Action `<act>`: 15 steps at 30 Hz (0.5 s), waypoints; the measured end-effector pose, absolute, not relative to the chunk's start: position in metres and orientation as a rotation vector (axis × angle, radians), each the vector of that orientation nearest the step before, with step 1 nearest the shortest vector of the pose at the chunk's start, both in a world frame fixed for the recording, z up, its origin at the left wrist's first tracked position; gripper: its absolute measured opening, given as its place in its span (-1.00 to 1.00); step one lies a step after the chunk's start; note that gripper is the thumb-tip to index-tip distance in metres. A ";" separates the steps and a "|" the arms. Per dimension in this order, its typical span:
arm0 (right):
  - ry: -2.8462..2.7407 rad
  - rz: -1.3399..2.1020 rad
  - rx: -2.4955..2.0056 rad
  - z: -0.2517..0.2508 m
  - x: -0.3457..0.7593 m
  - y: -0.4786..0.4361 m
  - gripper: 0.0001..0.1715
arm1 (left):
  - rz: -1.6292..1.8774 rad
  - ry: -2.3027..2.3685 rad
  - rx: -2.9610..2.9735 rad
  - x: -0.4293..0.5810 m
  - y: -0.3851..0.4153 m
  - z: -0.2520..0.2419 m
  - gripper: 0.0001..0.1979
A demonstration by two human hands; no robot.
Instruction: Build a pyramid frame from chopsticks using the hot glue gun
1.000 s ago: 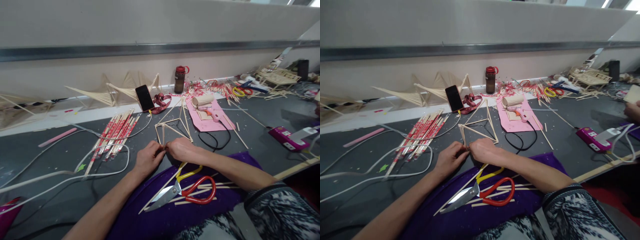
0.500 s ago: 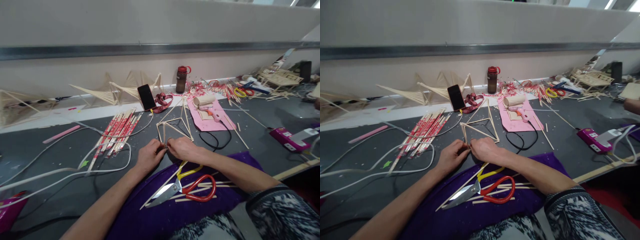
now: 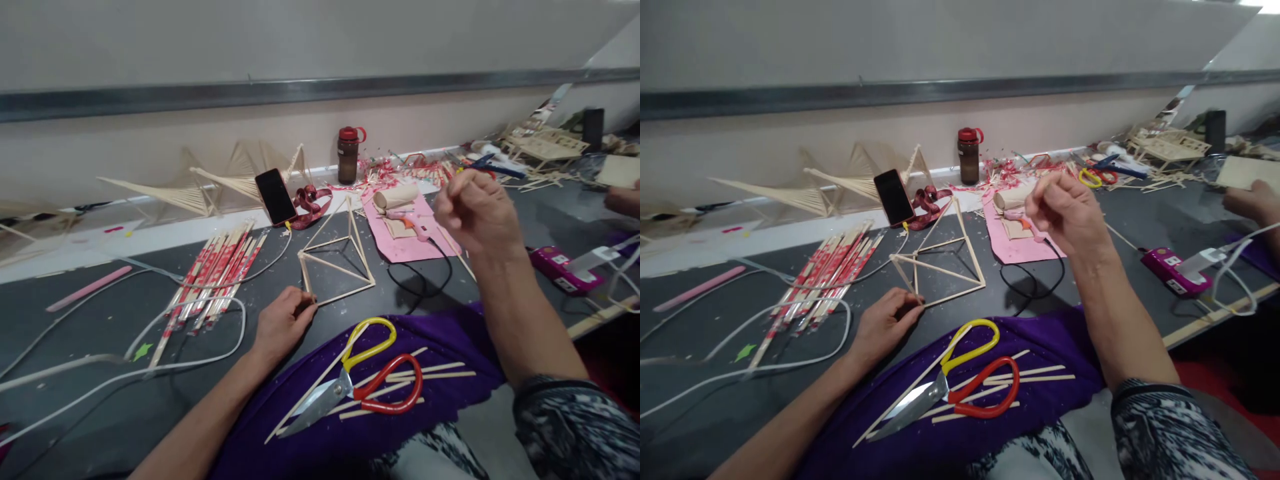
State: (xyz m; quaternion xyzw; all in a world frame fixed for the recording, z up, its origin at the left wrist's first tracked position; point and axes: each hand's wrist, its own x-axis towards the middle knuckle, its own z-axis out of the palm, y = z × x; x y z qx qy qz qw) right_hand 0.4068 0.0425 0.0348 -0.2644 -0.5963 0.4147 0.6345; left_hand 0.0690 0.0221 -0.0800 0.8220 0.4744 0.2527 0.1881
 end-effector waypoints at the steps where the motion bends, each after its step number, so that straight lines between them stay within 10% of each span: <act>1: -1.331 0.866 -0.599 0.036 0.414 0.046 -0.84 | 0.713 1.333 2.318 0.069 0.022 -0.080 -0.88; 9: -1.198 0.147 -0.769 0.065 0.455 0.040 -0.90 | 0.724 1.315 2.331 0.066 0.026 -0.081 -0.85; 15: -1.575 0.442 -1.162 0.029 0.419 0.047 -0.90 | 0.749 1.298 2.349 0.062 0.029 -0.081 -0.84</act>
